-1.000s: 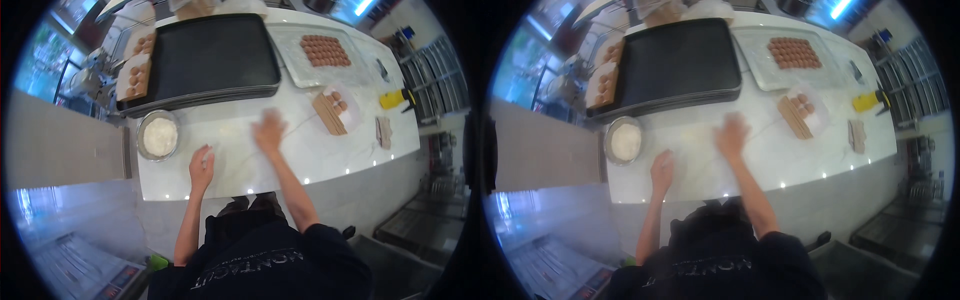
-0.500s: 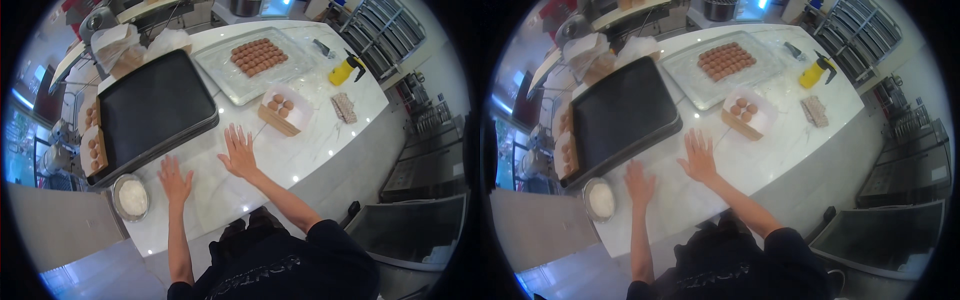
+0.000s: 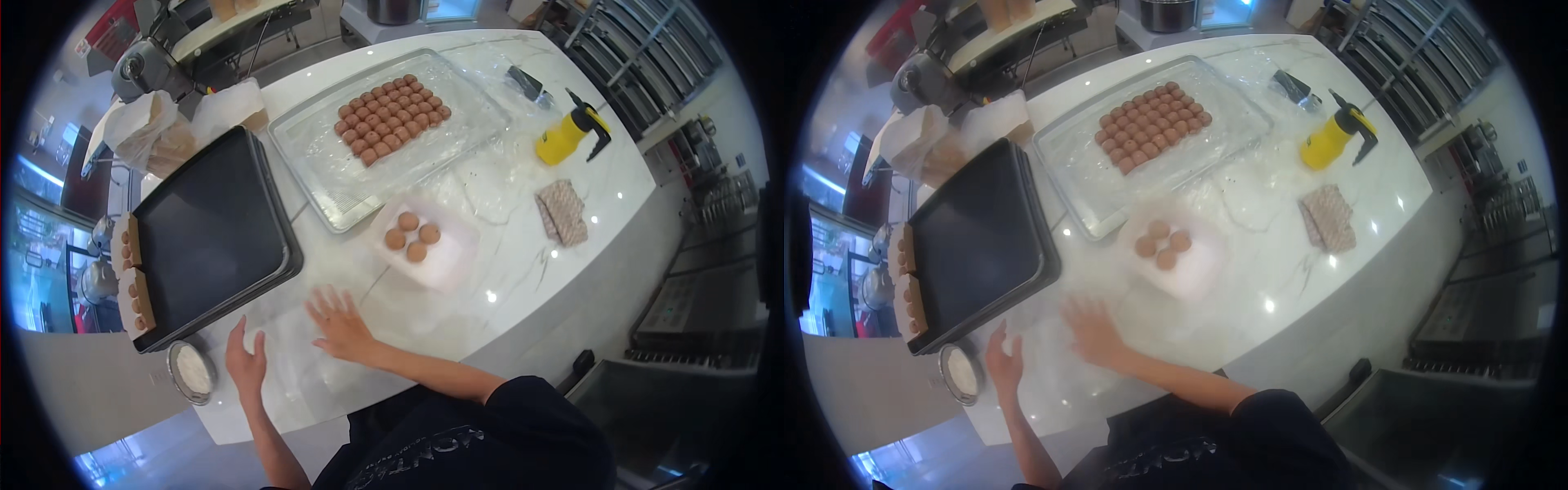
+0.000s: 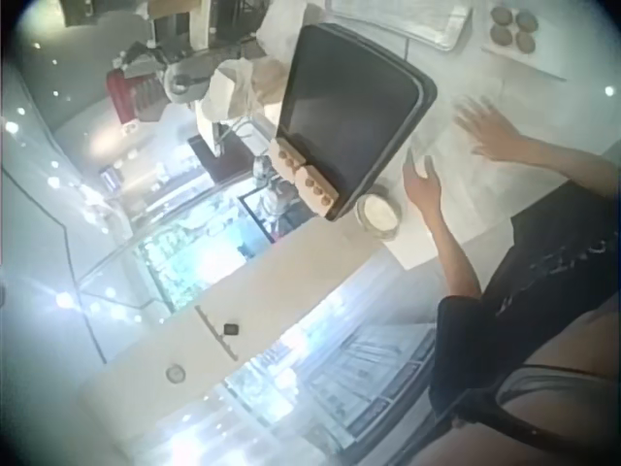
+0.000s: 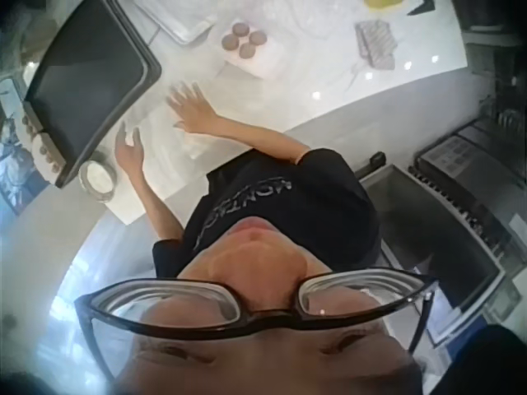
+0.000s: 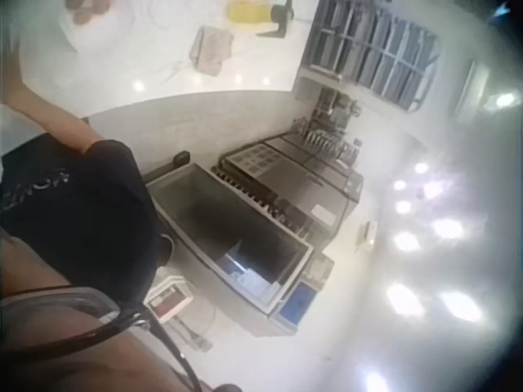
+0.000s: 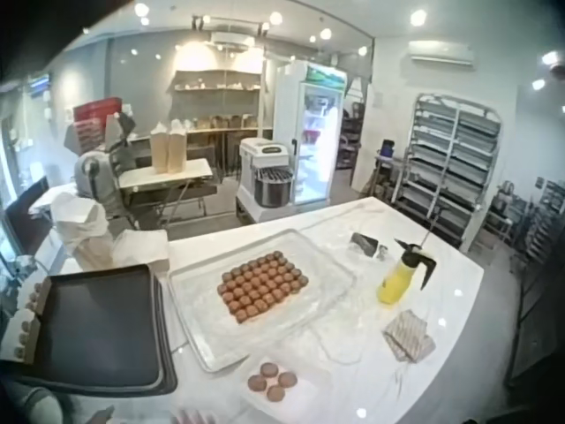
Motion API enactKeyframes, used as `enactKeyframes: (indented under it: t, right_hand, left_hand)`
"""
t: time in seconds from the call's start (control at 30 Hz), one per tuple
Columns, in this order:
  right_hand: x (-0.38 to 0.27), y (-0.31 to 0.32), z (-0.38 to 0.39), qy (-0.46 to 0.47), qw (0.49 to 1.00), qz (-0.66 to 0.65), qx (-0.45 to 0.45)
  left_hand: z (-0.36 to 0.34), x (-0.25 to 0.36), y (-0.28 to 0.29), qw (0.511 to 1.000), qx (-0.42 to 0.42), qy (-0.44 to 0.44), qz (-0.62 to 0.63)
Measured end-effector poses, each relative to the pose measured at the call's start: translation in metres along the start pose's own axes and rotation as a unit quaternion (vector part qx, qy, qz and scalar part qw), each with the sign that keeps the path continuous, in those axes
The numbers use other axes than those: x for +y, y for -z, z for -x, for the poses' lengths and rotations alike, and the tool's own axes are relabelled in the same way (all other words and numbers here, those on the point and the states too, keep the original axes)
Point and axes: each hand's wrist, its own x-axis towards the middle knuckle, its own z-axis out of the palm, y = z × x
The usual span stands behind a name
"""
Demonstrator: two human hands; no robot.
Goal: The person dips their hands into a bowl of flour, rolls dough balls by hand on the counter, and places them into paper boxes.
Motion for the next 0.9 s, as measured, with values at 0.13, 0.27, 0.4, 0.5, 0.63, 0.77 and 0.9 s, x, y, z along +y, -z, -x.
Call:
enactKeyframes:
  t: [0.13, 0.27, 0.4, 0.5, 0.63, 0.77, 0.9]
  right_hand:
    - [0.034, 0.138, -0.018, 0.082, 0.97, -0.164, 0.157]
    - [0.167, 0.227, -0.068, 0.002, 0.972, -0.143, 0.185]
    - [0.342, 0.256, -0.16, -0.079, 0.971, -0.047, 0.221]
    - [0.436, 0.261, -0.21, -0.121, 0.966, 0.073, 0.217]
    - [0.46, 0.27, -0.25, -0.263, 0.96, 0.036, 0.085]
    - [0.451, 0.275, -0.271, -0.317, 0.948, 0.02, 0.007]
    - [0.459, 0.273, -0.276, -0.332, 0.943, 0.008, 0.005]
  left_hand:
    - [-0.033, 0.097, -0.015, 0.983, 0.023, 0.04, 0.178]
    - [-0.083, 0.188, -0.048, 0.979, 0.013, -0.009, 0.201]
    - [-0.129, 0.252, -0.082, 0.978, -0.022, -0.045, 0.203]
    - [-0.154, 0.283, -0.095, 0.98, -0.024, -0.049, 0.189]
    - [-0.158, 0.303, -0.094, 0.978, -0.026, -0.03, 0.204]
    - [-0.143, 0.298, -0.09, 0.978, -0.027, -0.003, 0.205]
    - [-0.125, 0.295, -0.087, 0.976, -0.033, 0.028, 0.214]
